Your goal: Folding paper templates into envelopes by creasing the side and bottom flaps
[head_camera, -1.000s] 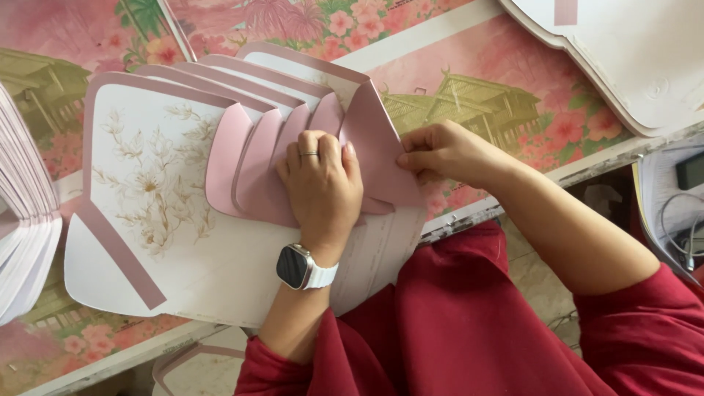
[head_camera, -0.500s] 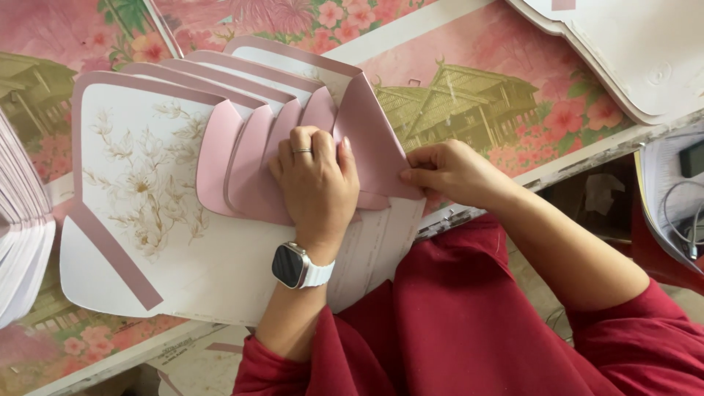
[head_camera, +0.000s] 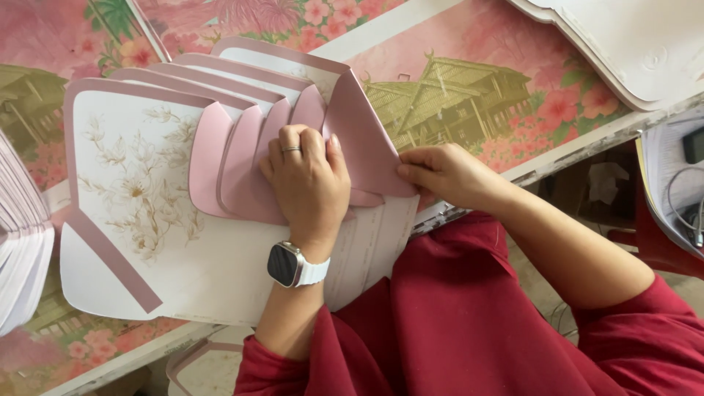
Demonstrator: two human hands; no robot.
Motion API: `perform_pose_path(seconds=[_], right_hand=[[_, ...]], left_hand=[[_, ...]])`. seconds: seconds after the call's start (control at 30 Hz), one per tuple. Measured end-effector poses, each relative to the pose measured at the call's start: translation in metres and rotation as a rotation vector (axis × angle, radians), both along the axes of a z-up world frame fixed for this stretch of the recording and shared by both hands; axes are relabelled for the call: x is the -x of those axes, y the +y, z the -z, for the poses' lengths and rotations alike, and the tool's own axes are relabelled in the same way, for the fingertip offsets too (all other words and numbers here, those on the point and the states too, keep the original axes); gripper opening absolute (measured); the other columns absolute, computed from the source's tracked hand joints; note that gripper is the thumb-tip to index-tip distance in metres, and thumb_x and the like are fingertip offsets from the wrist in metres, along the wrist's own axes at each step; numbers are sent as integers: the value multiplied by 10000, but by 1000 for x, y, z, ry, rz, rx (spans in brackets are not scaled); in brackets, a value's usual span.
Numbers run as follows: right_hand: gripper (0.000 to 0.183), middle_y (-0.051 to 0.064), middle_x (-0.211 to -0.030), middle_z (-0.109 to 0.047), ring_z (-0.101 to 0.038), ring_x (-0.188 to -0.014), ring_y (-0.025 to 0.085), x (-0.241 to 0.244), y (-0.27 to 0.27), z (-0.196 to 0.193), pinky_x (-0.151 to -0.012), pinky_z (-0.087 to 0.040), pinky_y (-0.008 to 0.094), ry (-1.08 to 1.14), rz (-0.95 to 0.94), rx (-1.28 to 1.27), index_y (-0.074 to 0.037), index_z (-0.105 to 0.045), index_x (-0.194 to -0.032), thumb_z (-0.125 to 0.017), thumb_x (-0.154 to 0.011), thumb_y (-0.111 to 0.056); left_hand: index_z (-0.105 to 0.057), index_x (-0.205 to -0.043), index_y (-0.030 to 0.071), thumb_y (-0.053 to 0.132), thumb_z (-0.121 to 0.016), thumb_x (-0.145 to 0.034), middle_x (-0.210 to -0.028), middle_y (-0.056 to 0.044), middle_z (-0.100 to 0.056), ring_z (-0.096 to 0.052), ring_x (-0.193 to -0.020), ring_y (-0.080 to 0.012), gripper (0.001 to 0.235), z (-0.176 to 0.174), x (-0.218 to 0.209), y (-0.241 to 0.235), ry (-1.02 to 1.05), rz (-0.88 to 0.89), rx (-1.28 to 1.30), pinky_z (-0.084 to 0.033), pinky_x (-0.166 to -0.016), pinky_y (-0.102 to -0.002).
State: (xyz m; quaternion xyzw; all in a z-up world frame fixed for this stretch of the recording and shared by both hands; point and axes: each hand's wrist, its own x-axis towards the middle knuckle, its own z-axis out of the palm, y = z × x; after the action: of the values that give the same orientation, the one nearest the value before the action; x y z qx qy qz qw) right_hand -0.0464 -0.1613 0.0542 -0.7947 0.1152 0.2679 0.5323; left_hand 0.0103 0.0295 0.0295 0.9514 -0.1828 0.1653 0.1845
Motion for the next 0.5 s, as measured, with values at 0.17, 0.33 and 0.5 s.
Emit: perform_pose_path(seconds=[0.17,0.33,0.5], right_hand=[[195,87,-724,-719,-709,-718,184,3,4,-14,-680,-555,393,-58,-97,111,-109,-707,-968,-592,-875,-236],[187,141,-782,-717,-687,-721,262,18,-6,12,-698,-514,432,-146,-118,73,-100,-686,-946,-579,-892,-244],[433,170,-1029,-698,-664,-983,305,19,3,1,-860,-500,439,-371,12,54,-62,-544,-1300,-582,-910,-247]], left_hand=[[-478,-763,87,191,-643,-834,-921,-69,-513,-499,-765,-286,208,0,-1,0,-22,16,23,-360,-647,-399],[-507,-778,57,135,-615,-870,-931,-97,-536,-527,-812,-315,162,-27,-4,25,85,189,355,-383,-707,-383],[-524,-1004,4,138,-514,-983,-1127,-168,-488,-472,-1092,-354,136,-45,10,105,-85,-72,567,-303,-1011,-433]])
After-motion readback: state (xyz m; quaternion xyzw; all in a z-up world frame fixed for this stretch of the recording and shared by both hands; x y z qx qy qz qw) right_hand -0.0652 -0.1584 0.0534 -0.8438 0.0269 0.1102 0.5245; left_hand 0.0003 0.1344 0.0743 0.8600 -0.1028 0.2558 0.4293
